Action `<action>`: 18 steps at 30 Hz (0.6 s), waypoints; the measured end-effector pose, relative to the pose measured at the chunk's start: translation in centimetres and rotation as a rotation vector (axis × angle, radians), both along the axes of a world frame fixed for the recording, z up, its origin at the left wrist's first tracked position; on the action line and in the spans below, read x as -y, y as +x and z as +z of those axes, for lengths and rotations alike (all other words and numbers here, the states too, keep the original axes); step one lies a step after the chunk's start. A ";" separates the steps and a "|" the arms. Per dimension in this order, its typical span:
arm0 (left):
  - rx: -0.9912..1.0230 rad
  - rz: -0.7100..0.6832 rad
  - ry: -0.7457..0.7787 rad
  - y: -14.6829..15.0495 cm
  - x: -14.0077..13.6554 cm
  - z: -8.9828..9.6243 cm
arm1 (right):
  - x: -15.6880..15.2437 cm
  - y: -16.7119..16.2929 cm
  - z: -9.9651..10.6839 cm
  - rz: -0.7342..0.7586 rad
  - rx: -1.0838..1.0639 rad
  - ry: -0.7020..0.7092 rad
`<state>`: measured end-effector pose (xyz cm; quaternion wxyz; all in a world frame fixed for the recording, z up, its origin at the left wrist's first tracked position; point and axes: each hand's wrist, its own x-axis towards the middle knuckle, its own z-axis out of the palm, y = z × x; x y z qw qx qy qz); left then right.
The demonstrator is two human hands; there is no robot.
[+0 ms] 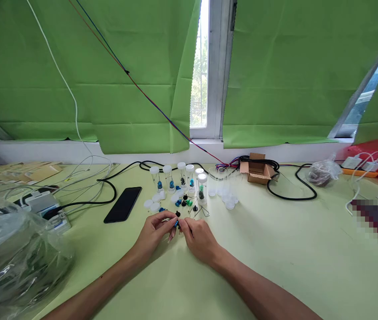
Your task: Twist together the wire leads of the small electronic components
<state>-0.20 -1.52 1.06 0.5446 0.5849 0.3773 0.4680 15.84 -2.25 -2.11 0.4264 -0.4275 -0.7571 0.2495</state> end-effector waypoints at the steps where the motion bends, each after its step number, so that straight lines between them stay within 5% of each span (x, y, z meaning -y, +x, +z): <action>1: 0.001 0.001 0.003 0.0 0.0 0.0 | 0.0 0.0 0.1 -0.004 -0.002 -0.007; 18: -0.016 0.004 0.014 -0.3 -0.4 -0.5 | 0.2 0.1 0.1 0.026 -0.011 -0.038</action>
